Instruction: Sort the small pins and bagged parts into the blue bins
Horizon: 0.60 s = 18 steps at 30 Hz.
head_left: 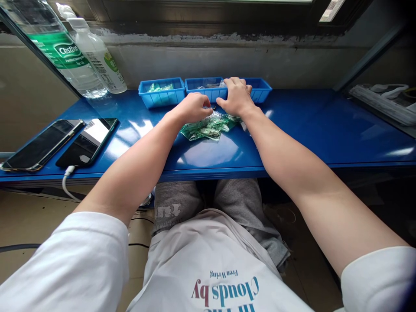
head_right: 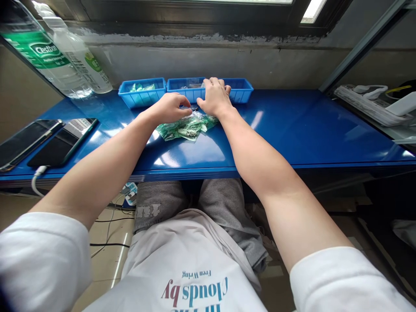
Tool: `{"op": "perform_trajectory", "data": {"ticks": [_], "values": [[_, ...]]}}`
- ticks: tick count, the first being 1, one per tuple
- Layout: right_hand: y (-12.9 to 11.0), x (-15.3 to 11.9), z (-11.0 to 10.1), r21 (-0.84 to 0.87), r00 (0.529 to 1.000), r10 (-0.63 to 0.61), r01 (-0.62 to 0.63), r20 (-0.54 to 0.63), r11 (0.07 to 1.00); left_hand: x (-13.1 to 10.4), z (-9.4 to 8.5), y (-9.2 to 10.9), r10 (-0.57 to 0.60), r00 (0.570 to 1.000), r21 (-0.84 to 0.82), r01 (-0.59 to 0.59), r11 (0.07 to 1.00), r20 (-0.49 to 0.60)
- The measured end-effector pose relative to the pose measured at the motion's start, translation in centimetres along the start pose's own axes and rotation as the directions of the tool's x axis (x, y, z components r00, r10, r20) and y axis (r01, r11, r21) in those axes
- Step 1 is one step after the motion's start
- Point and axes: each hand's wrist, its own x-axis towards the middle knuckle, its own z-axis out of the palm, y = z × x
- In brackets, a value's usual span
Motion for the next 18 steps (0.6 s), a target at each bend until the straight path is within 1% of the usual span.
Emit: {"op": "perform_trajectory", "data": {"ticks": [3,10,15,18], "values": [[0.04,0.01,-0.06,-0.004,1.0,0.005,-0.005,-0.008,1.0,0.05,0.06,-0.09,0.014,1.0,0.016,-0.014,1.0,0.013],[0.09,-0.06,0.52,0.004,0.994,-0.062,0.062,0.09,0.998,0.09,0.14,-0.19,0.009,0.999,0.017,-0.01,1.0,0.043],[-0.14,-0.24,0.3,-0.003,0.999,-0.01,0.01,0.042,1.0,0.1,0.12,-0.15,0.009,0.999,0.032,-0.01,0.999,0.053],[-0.35,-0.32,0.03,-0.009,0.997,-0.019,0.02,0.073,1.0,0.09,0.13,-0.19,0.015,0.998,0.025,-0.016,1.0,0.055]]}}
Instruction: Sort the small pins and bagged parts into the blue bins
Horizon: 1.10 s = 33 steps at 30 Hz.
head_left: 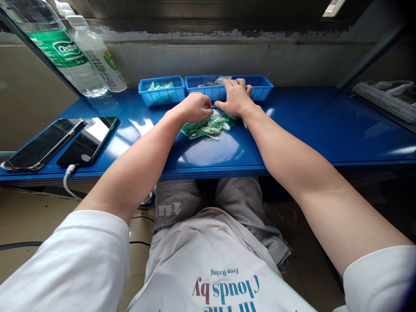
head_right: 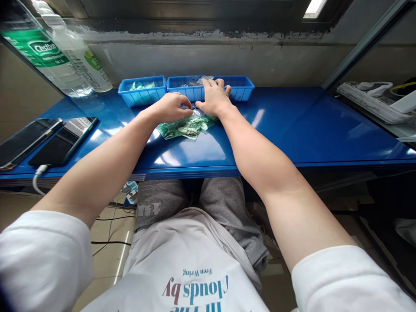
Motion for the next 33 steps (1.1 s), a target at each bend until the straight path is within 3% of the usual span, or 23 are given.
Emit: {"op": "perform_trajectory", "data": {"ticks": [14,20,26,29,33], "values": [[0.4,0.5,0.8,0.049,1.0,-0.031,0.031,-0.006,0.998,-0.4,-0.2,0.5,-0.003,0.999,-0.004,0.003,1.0,0.036],[-0.6,-0.2,-0.1,0.077,1.0,-0.011,0.012,-0.019,0.997,-0.5,-0.3,0.8,0.004,0.999,-0.017,-0.004,1.0,0.04],[-1.5,-0.9,-1.7,0.245,0.993,-0.064,0.087,-0.098,0.966,-0.7,-0.5,0.9,-0.002,0.999,-0.071,0.005,0.997,0.054],[-2.1,-1.7,-2.5,0.294,0.994,-0.111,0.111,-0.019,0.949,-1.0,-0.9,1.1,0.011,0.994,-0.074,-0.003,0.997,0.105],[-2.8,-2.5,-3.2,0.194,0.972,-0.153,0.118,0.18,0.974,-1.1,-1.2,1.3,0.049,0.986,-0.083,-0.037,0.996,0.159]]}}
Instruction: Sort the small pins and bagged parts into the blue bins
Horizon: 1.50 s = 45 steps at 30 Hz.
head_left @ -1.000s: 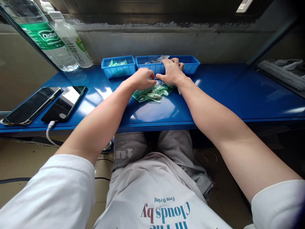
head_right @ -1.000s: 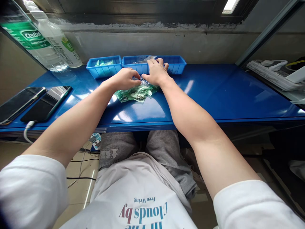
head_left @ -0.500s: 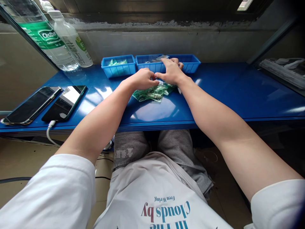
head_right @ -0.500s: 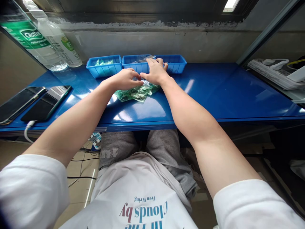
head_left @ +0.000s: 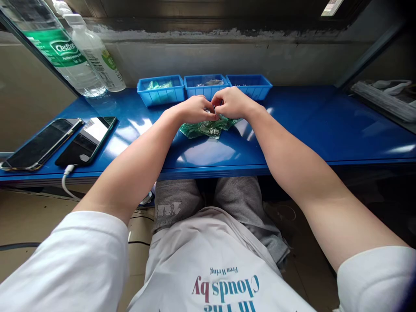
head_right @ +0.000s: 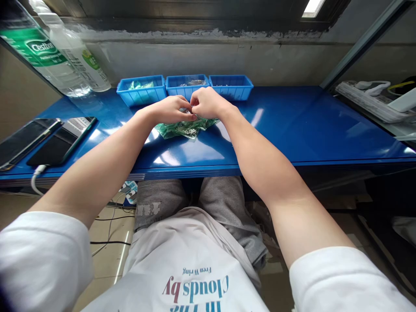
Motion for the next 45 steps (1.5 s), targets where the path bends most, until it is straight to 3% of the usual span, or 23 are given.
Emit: {"op": "perform_trajectory", "data": {"ticks": [5,11,17,20,25,31,38,45], "values": [[-0.5,-0.3,-0.2,-0.025,0.999,-0.009,0.01,0.037,1.0,0.3,-0.1,-0.1,0.019,1.0,-0.058,-0.02,0.998,-0.004],[-1.1,-0.5,-0.8,0.123,1.0,0.022,-0.02,-0.017,0.992,0.5,-0.1,-0.9,0.02,0.993,-0.241,-0.049,0.969,-0.119],[-0.8,-0.3,-0.9,0.48,0.993,0.099,-0.117,0.062,0.87,0.9,0.1,-0.9,-0.121,0.96,-0.478,-0.014,0.878,-0.251],[-0.6,-0.3,-0.9,0.516,0.994,0.105,-0.1,0.019,0.851,1.0,0.1,-0.6,-0.198,0.938,-0.57,0.001,0.822,-0.284],[-0.5,-0.4,-0.9,0.542,0.993,0.099,-0.045,-0.071,0.839,0.6,-0.2,-0.3,-0.219,0.943,-0.721,-0.03,0.692,-0.249],[-0.6,-0.1,-0.6,0.593,0.983,0.131,-0.03,-0.129,0.804,0.6,-0.2,-0.3,-0.195,0.949,-0.749,-0.059,0.66,-0.246],[-1.5,0.0,-0.2,0.65,0.957,0.2,-0.017,-0.209,0.76,1.5,0.1,-0.8,-0.24,0.895,-0.71,-0.111,0.696,-0.376],[-1.3,0.3,0.2,0.618,0.937,0.219,-0.004,-0.273,0.787,1.0,-0.3,-0.7,-0.273,0.883,-0.703,-0.085,0.706,-0.381]]}}
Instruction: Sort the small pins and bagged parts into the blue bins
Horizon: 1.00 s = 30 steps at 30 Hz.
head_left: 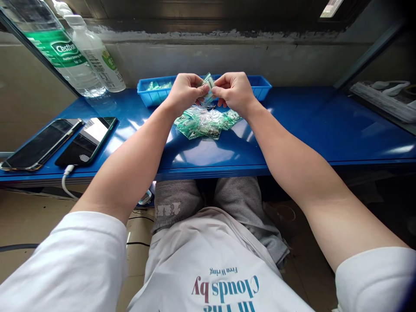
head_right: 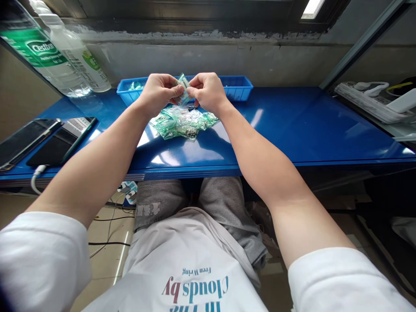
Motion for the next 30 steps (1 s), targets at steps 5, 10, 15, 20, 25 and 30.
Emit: {"op": "perform_trajectory", "data": {"ticks": [5,10,15,20,25,30], "values": [[0.4,0.3,-0.3,-0.209,1.0,-0.006,0.004,-0.01,0.978,0.4,-0.4,-0.8,0.053,0.999,0.12,-0.054,0.991,0.007],[0.6,0.4,-0.6,-0.411,0.997,-0.08,0.079,0.014,0.908,1.6,-2.7,-1.2,0.217,0.905,0.427,-0.044,0.903,-0.365],[0.7,-0.2,-0.4,-0.536,0.952,-0.033,0.2,0.304,0.82,2.3,-6.8,-1.8,0.234,0.8,0.567,0.155,0.809,-0.553],[0.9,-0.5,-0.1,-0.548,0.903,0.011,0.251,0.429,0.798,2.3,-8.5,-3.5,0.203,0.865,0.6,0.134,0.789,-0.459],[0.9,-0.5,-0.1,-0.537,0.891,0.04,0.236,0.452,0.81,2.0,-7.8,-4.5,0.078,0.928,0.632,0.184,0.753,-0.363],[0.6,-0.6,-0.1,-0.542,0.892,0.055,0.224,0.45,0.81,2.1,-7.6,-4.7,0.01,0.945,0.664,0.223,0.713,-0.328]]}}
